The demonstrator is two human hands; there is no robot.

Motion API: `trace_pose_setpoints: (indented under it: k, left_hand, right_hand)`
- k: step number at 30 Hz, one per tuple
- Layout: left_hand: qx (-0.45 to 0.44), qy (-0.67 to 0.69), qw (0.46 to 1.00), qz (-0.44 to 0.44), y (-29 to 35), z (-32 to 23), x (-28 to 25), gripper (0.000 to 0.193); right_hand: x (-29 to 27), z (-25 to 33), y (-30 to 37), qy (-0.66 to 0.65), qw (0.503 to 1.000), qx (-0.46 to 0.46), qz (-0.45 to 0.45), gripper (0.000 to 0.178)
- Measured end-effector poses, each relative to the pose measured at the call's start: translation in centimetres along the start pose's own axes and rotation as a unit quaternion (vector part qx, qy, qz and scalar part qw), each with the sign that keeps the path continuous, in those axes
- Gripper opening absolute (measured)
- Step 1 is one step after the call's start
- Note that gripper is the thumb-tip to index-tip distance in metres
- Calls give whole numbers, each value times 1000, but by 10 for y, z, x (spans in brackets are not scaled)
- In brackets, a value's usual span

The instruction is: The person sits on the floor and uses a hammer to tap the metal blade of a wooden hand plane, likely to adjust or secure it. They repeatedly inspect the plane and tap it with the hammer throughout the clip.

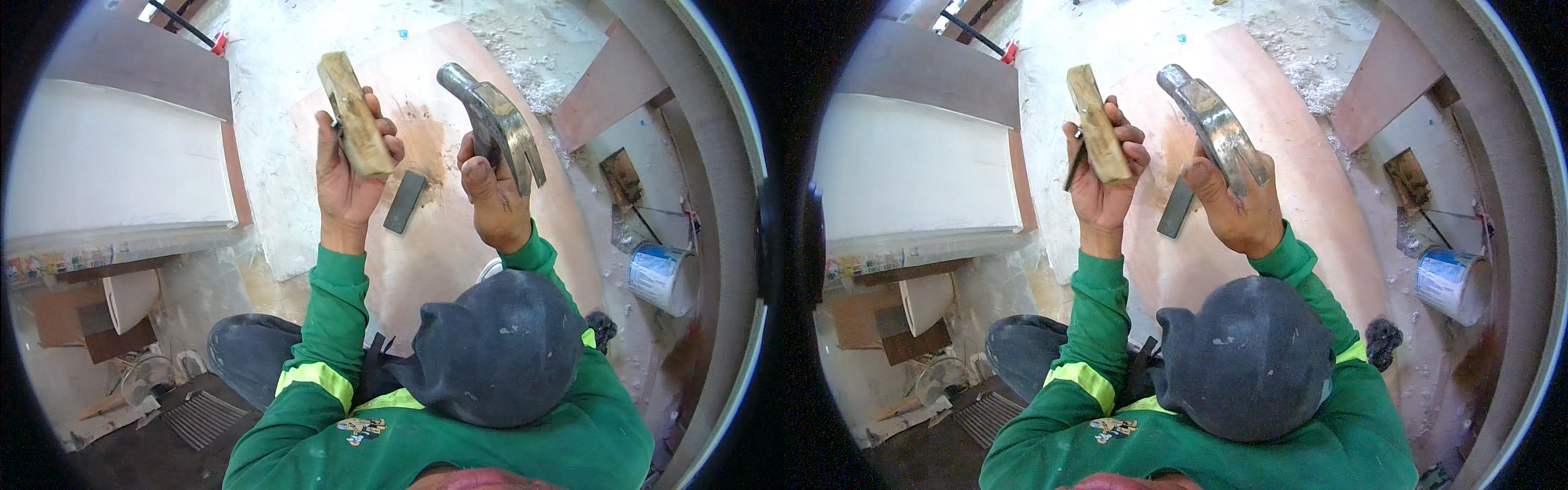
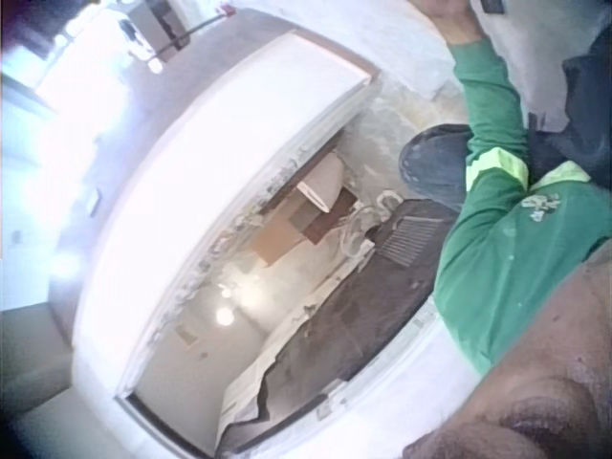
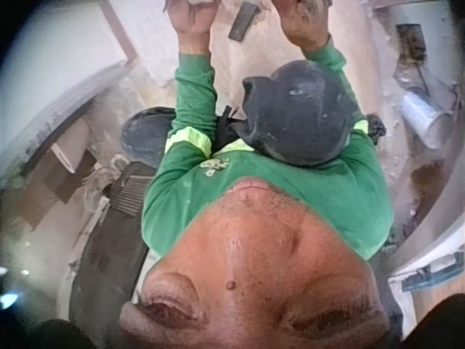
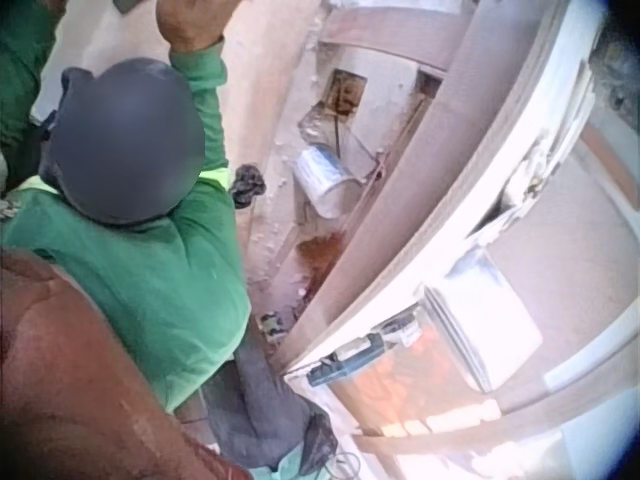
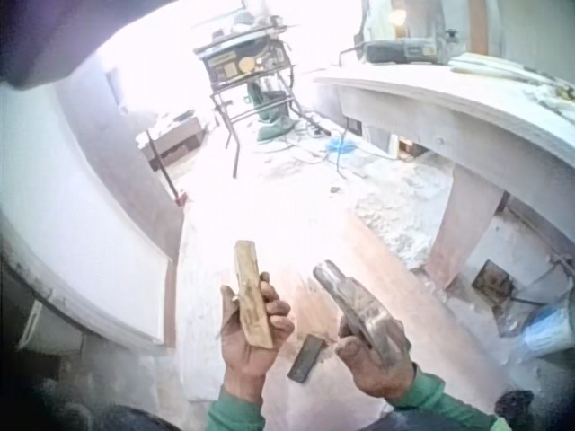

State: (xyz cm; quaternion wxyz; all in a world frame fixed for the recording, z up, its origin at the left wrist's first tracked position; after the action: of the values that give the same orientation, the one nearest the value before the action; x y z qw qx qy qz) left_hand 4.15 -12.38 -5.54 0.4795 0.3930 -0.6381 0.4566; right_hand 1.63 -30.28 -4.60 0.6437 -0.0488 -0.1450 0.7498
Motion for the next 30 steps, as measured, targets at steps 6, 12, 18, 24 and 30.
trace_pose_setpoints:
  k: [6,12,18,24,30]
  left_hand:
    - [67,-425,894,-123,3,-5,-7,48]
    - [147,-650,742,-68,5,14,8,35]
    - [229,-786,569,75,10,32,36,63]
    - [237,-763,589,120,12,46,36,87]
    - [256,-737,615,117,11,45,37,90]
  right_hand:
    - [-9,-30,4,-92,992,60,-56,36]
    - [-13,-36,3,-78,991,71,-83,45]
    - [-19,-58,2,-27,991,91,-95,33]
    - [-10,-80,7,-99,981,125,-106,28]
    - [-14,-88,12,-120,975,142,-120,28]
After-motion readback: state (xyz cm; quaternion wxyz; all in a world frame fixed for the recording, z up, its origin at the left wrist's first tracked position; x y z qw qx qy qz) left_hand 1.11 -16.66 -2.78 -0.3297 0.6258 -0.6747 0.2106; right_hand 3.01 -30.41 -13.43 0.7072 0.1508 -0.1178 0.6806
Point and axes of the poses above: each hand's wrist, its own y-axis away from the middle knuckle, its own x-axis out of the palm, z = x × y, the point moved 10 cm from there along -y, towards the middle knuckle, and after that the axes turned 1 degree about x, right-handed, at the moved point
